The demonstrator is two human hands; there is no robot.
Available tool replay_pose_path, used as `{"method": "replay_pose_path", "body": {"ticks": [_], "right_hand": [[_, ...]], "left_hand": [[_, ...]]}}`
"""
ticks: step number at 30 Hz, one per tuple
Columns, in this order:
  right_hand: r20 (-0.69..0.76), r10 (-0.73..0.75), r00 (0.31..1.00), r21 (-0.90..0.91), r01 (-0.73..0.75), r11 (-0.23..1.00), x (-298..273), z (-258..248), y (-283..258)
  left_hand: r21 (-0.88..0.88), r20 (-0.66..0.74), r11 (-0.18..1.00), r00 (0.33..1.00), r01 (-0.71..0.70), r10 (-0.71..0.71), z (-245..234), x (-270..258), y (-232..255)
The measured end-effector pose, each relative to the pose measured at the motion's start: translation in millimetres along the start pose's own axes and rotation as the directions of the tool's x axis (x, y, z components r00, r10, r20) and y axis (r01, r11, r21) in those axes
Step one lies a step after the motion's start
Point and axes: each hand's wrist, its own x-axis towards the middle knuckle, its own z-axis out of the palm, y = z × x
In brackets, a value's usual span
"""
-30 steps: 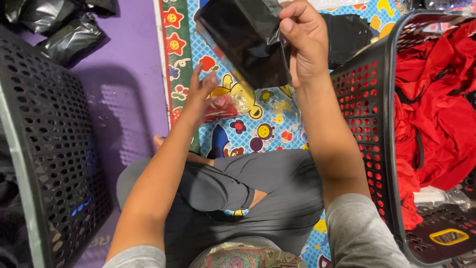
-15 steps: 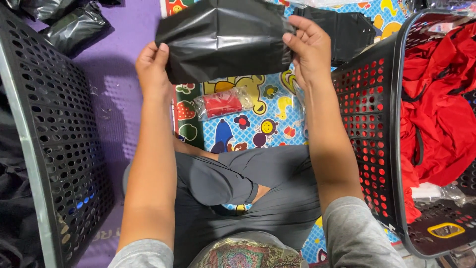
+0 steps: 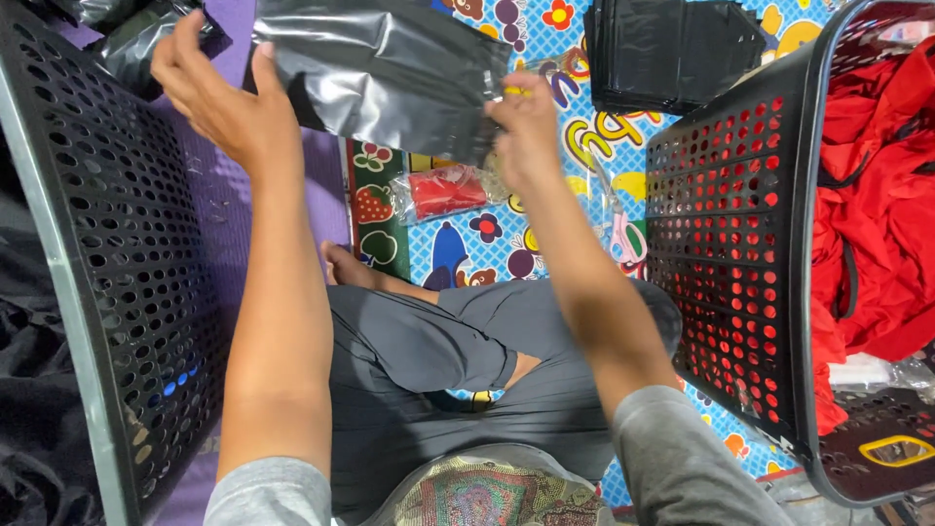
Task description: The person places a red item into a black bag, folds the bag, and uses scissors to trim a black strap.
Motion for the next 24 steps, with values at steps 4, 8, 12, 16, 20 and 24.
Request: {"method": "replay_pose_path", "body": {"ticks": [4,8,12,16,20,24], "right_hand": [[-0.281,0.218,0.935,0.055,-0.211,0.976,9,40,61],[-0.314,0.268,0.911,0.122,-0.241,0.963,17,49,103],[-0.183,0.102,0.978,-0.458,-0.176,0.871,-3,32,75],[0.363,-0.145,0.920,-0.810,0.389,0.440,-1,-8,54],[0.509,0.205,0.836,-0.853,0.459,0.247,0,-23,60],[0.522,0.365,0.771,-0.830,0.558,0.010,17,-30,74]], "left_hand": [[-0.036,0.235,0.995,0.967,-0.091,0.097,8,-17,16],[0.028,0.550,0.980,0.822,-0.196,0.149,44,-70,-6],[0.287,0.720,0.898,0.693,-0.334,0.028,72,-104,-51],[0.323,0.682,0.889,0.731,-0.324,0.018,88,-108,-79],[0.336,0.669,0.906,0.742,-0.259,-0.036,92,-110,-83],[0.469,0.678,0.883,0.649,-0.022,-0.344,74,-96,-54]]}}
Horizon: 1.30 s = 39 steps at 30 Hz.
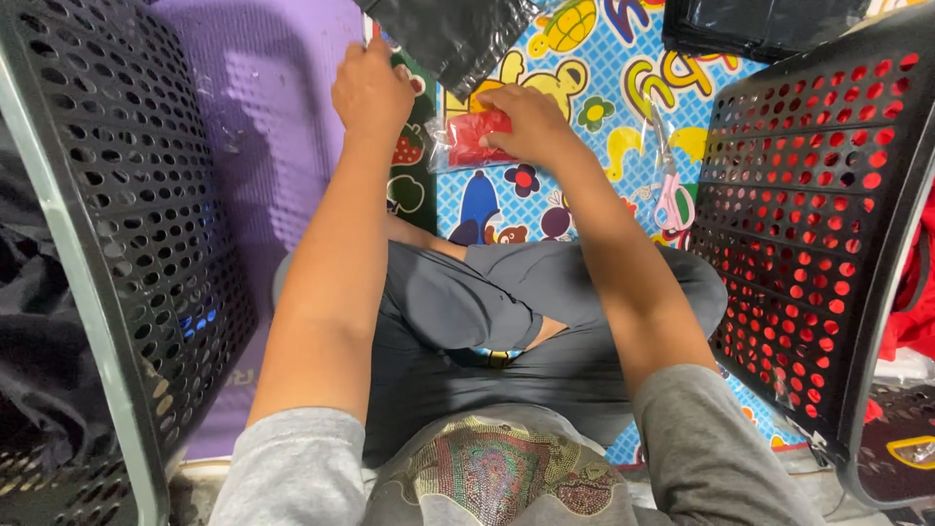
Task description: The person places a red item into a black bag, folds the bag, and uses scissors to trim a black strap.
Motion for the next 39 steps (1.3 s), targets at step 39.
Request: {"method": "replay_pose_path", "body": {"ticks": [39], "right_hand": [[0.009,0.119,0.993,0.084,-0.120,0.989,-25,15,-10]], "left_hand": [[-0.156,0.593,0.956,0.798,0.249,-0.110,-32,-64,53]]}}
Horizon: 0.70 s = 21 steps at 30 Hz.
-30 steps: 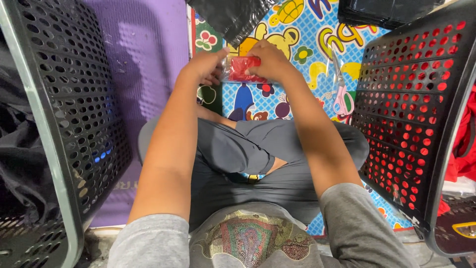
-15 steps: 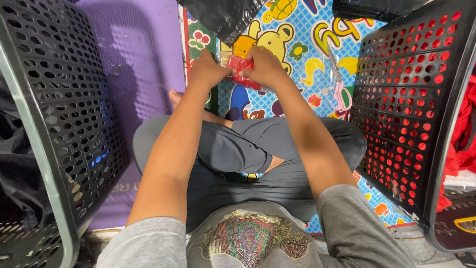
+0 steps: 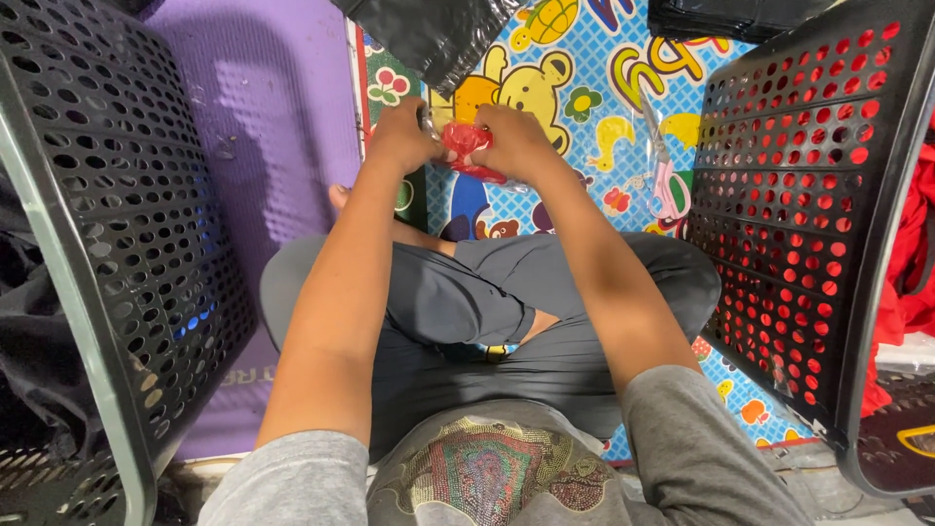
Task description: The person places a red item into a black bag, folds the bag, and uses scissors to trim a black strap.
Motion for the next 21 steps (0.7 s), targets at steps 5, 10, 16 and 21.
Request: {"method": "replay_pose_path", "body": {"ticks": [5,10,16,21], "right_hand": [[-0.048,-0.020,0.999,0.040,0.022,0.999,-20,-10,-9],[-0.140,0.281,0.949,0.554,-0.160,0.817,-44,-43,-6],[-0.167,0.463,0.871,0.986,0.141,0.089,-55,-44,12],[-0.114,0.492,0.863,0.976,0.191,-0.108,-46,-32,17]], "left_hand": [[-0.037,0.059,0.995,0.994,-0.090,0.092,-7,2,-3],[-0.318,-0.232,0.893,0.939,-0.318,0.252,-16,0,6],[0.509,-0.179,0.733,0.778,-0.450,0.602,9,4,18],[0.666,-0.256,0.611,0.639,-0.428,0.726,52,35,-11]]}}
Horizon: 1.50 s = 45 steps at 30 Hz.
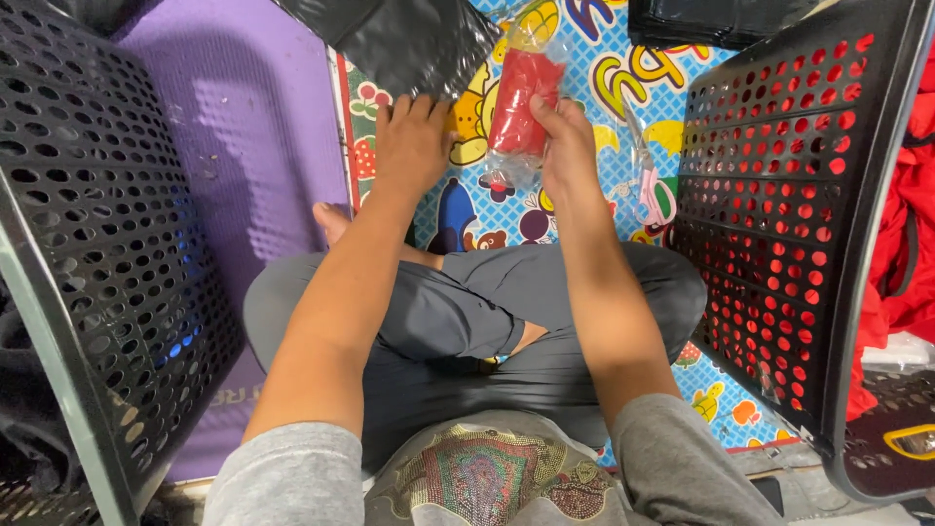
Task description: The person places a red item into a black bag, folds the bag, and uses scissors to trim a black strap.
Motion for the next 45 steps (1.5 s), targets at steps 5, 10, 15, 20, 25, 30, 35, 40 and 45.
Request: {"method": "replay_pose_path", "body": {"ticks": [5,10,15,20,25,30,35,40,45], "right_hand": [[-0.047,0.136,0.990,-0.003,-0.137,0.991,-5,28,11],[-0.070,0.119,0.990,-0.041,-0.122,0.992,2,38,31],[-0.079,0.068,0.995,-0.123,-0.078,0.989,19,34,41],[-0.072,0.123,0.990,-0.211,-0.136,0.968,12,42,37],[-0.068,0.165,0.984,-0.295,-0.178,0.939,10,39,37],[-0.086,0.206,0.975,-0.279,-0.222,0.934,6,39,30],[-0.108,0.214,0.971,-0.316,-0.238,0.918,10,36,33],[-0.028,0.250,0.968,-0.420,-0.238,0.876,17,33,36],[-0.050,0.169,0.984,-0.347,-0.176,0.921,19,34,36]], "left_hand": [[0.054,-0.311,0.998,0.950,-0.015,0.031,9,10,-6],[-0.047,-0.372,0.999,0.928,0.000,-0.018,8,34,-16],[0.012,-0.409,1.000,0.912,-0.009,0.013,38,41,-33],[-0.002,-0.302,0.998,0.952,0.057,-0.055,34,38,-33],[0.107,-0.442,0.994,0.897,0.016,0.033,51,37,-44],[0.021,-0.336,0.999,0.941,0.029,-0.020,40,32,-40],[0.076,-0.359,0.997,0.933,-0.002,0.029,41,31,-45],[-0.028,-0.416,0.998,0.909,-0.050,0.034,19,29,-33],[-0.134,-0.444,0.967,0.885,-0.219,0.139,-8,21,-12]]}}
